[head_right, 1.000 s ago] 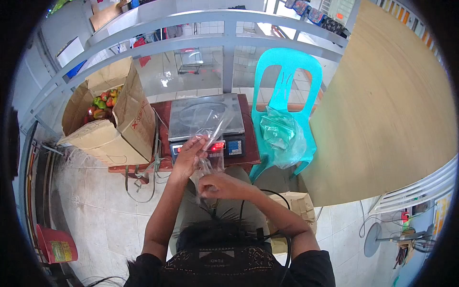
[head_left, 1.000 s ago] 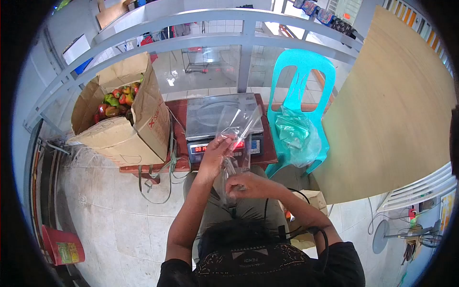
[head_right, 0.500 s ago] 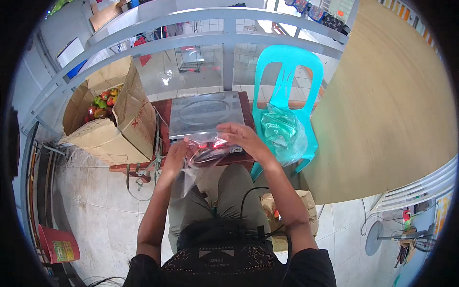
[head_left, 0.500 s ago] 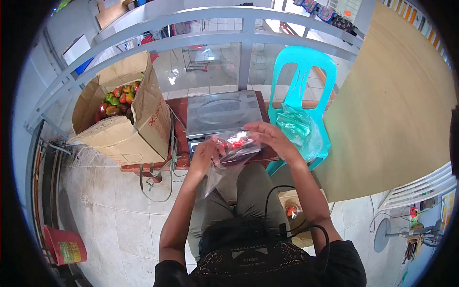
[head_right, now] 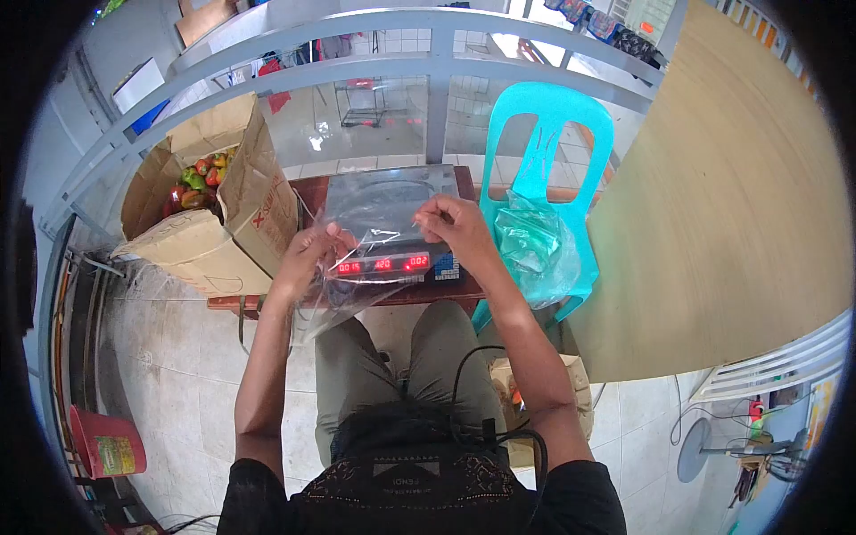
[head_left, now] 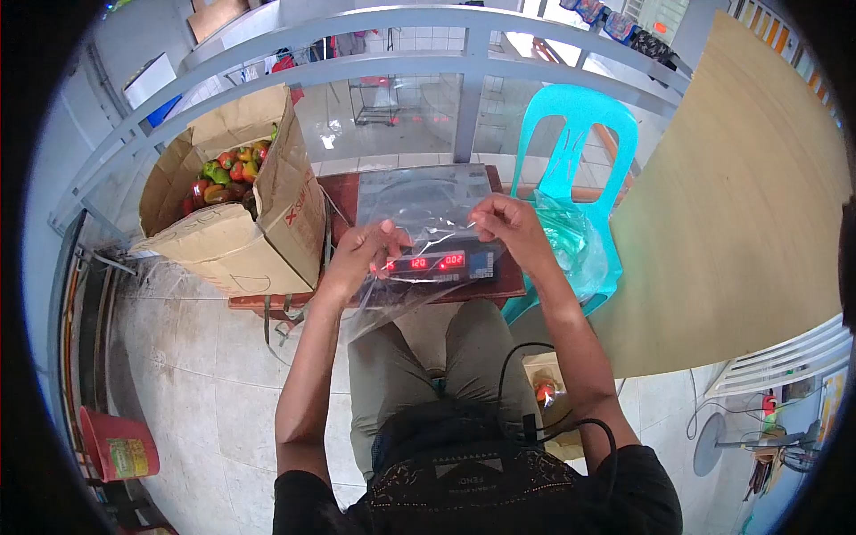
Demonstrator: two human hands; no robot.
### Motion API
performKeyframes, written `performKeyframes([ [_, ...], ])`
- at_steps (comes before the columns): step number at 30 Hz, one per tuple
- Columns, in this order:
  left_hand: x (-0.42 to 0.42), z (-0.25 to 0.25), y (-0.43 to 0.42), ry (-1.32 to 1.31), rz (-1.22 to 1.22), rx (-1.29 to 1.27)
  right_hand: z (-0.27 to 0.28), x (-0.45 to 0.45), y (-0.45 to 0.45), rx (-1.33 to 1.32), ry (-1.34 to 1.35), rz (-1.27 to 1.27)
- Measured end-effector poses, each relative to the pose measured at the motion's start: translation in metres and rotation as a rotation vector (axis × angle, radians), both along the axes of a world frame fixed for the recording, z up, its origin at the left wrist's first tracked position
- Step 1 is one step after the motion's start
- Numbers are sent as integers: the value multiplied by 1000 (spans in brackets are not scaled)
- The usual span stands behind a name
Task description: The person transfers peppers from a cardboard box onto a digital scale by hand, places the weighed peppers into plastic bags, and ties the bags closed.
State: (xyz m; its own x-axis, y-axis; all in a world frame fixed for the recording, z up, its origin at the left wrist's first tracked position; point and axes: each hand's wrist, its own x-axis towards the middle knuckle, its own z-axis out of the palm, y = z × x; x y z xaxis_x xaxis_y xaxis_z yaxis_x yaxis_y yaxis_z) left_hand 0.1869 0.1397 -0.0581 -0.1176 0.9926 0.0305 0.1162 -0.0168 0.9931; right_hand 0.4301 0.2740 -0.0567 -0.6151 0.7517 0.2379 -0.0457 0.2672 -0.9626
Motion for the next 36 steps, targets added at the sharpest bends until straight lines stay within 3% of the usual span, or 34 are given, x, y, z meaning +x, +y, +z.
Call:
performKeyframes([
  [7, 1, -23, -11, -113, 2, -5, 2, 0, -15, 78, -219, -29],
  [13, 0, -35, -12, -176, -33, 92, -8, -10, -23, -28, 96, 67],
  [19, 0, -33, -14, -161, -39, 98, -9, -11, -27, 63, -107, 14],
  [28, 20, -15, -8, -217, 29, 127, -17, -15, -34, 12, -22, -42],
  [32, 29, -18, -6, -129, 141, 189, 4, -4, -24, -191, 106, 18],
  [36, 30, -42, -3, -172, 75, 204, 2, -11, -26, -6, -59, 145],
])
